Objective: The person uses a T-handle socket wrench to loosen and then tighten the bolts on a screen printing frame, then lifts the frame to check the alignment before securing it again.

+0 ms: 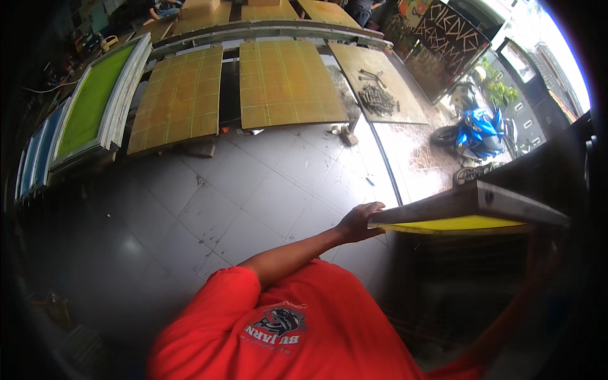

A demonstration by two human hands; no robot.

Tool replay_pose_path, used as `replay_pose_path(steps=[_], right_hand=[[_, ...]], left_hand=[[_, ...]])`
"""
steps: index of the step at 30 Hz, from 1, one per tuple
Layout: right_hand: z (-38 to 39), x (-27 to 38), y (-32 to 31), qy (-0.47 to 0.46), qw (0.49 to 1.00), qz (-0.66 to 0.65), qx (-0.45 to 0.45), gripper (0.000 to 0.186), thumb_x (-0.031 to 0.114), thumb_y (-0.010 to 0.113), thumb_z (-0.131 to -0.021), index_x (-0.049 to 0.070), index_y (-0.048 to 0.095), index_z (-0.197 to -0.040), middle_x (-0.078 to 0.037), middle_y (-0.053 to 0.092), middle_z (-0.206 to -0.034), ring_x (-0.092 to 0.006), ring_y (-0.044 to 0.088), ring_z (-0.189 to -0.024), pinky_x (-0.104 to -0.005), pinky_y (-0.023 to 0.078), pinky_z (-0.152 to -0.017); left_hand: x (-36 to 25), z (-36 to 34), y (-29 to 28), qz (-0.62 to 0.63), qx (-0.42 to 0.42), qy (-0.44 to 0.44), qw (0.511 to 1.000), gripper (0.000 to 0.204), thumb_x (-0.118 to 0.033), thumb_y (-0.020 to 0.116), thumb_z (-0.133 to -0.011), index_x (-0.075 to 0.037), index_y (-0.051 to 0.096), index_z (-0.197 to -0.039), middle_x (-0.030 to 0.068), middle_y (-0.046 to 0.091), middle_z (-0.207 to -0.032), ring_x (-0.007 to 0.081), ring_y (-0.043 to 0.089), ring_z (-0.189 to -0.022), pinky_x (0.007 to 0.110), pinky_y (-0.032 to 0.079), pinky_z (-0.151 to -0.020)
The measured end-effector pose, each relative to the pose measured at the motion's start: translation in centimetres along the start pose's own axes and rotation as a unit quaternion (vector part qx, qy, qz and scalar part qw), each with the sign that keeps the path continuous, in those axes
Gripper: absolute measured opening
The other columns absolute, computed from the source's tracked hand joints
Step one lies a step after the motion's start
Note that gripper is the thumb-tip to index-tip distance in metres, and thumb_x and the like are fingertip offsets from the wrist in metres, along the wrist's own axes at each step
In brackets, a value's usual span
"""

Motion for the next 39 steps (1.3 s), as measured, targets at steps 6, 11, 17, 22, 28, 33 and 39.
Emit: replay_pose_path(steps=[6, 11, 17, 22, 28, 33, 39], right_hand=[[-16.7, 7.3, 12.9, -0.364, 0.924, 0.112, -0.035, 0.02, 0.012, 0.065, -0.081, 0.004, 0.062, -0.099, -0.011, 0.065, -0.096, -0.023, 0.062, -0.087, -0.0371, 0.048, -0.088], [-22.9, 16.7, 26.8, -0.286, 0.897, -0.318, 0.108, 0.038, 0.026, 0.057, -0.088, 0.003, 0.052, -0.118, -0.012, 0.057, -0.116, -0.0223, 0.054, -0.108, -0.0379, 0.042, -0.095], [-16.5, 14.3, 39.9, -0.239, 0.969, -0.07, -0.009, 0.067, 0.035, 0.07, -0.076, 0.003, 0.042, -0.128, -0.023, 0.047, -0.125, -0.0371, 0.043, -0.118, -0.0431, 0.038, -0.097], [-4.7, 9.2, 49.1, 0.181, 0.827, -0.319, 0.426, 0.054, 0.027, 0.063, -0.082, -0.004, 0.044, -0.122, -0.018, 0.058, -0.104, -0.0236, 0.057, -0.096, -0.0329, 0.045, -0.084], [-1.1, 11.5, 62.4, 0.191, 0.894, -0.204, 0.351, 0.05, 0.034, 0.069, -0.071, -0.009, 0.053, -0.091, -0.024, 0.061, -0.082, -0.0322, 0.06, -0.074, -0.04, 0.046, -0.069], [-2.8, 10.8, 67.2, 0.193, 0.896, -0.132, 0.377, 0.05, 0.034, 0.069, -0.068, -0.007, 0.057, -0.095, -0.024, 0.063, -0.085, -0.0337, 0.062, -0.081, -0.0392, 0.047, -0.072], [-4.4, 11.3, 69.8, 0.181, 0.895, -0.12, 0.39, 0.052, 0.038, 0.069, -0.068, -0.008, 0.056, -0.089, -0.025, 0.061, -0.085, -0.0349, 0.06, -0.081, -0.0402, 0.045, -0.073]], left_hand=[[7.5, 2.7, -1.7, -0.055, -0.098, -0.19, 0.975, 0.038, -0.023, 0.074, -0.07, 0.001, 0.054, -0.093, 0.0161, 0.062, -0.08, 0.0296, 0.062, -0.073, 0.036, 0.049, -0.064], [7.6, 3.0, -7.5, 0.111, -0.399, -0.211, 0.885, 0.017, -0.015, 0.063, -0.081, 0.001, 0.059, -0.078, 0.0044, 0.06, -0.067, 0.0121, 0.057, -0.061, 0.028, 0.045, -0.056], [5.8, 4.9, -28.0, 0.065, -0.501, -0.328, 0.798, 0.05, -0.041, 0.064, -0.081, 0.002, 0.061, -0.106, 0.0135, 0.063, -0.105, 0.0189, 0.058, -0.095, 0.032, 0.044, -0.083], [4.7, 2.7, -39.1, 0.017, -0.483, -0.359, 0.799, 0.078, -0.055, 0.068, -0.071, 0.009, 0.054, -0.115, 0.0208, 0.057, -0.115, 0.0236, 0.053, -0.107, 0.035, 0.039, -0.092], [12.4, 0.6, -44.7, -0.077, -0.441, -0.521, 0.727, 0.093, -0.058, 0.068, -0.069, 0.019, 0.044, -0.116, 0.0314, 0.048, -0.122, 0.0318, 0.046, -0.118, 0.038, 0.037, -0.095], [18.0, -1.1, -46.1, -0.054, -0.425, -0.555, 0.713, 0.088, -0.053, 0.069, -0.07, 0.018, 0.045, -0.117, 0.0311, 0.046, -0.124, 0.033, 0.045, -0.119, 0.042, 0.035, -0.097], [20.8, -2.4, -47.0, -0.017, -0.416, -0.543, 0.729, 0.074, -0.048, 0.068, -0.073, 0.016, 0.053, -0.109, 0.0274, 0.055, -0.113, 0.0288, 0.051, -0.112, 0.038, 0.038, -0.094]])
Point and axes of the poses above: each hand's wrist, its own z-axis away from the middle knuckle, its own y-axis out of the palm, x = y × z, the point moved 1 cm from there along -z, towards the middle knuckle
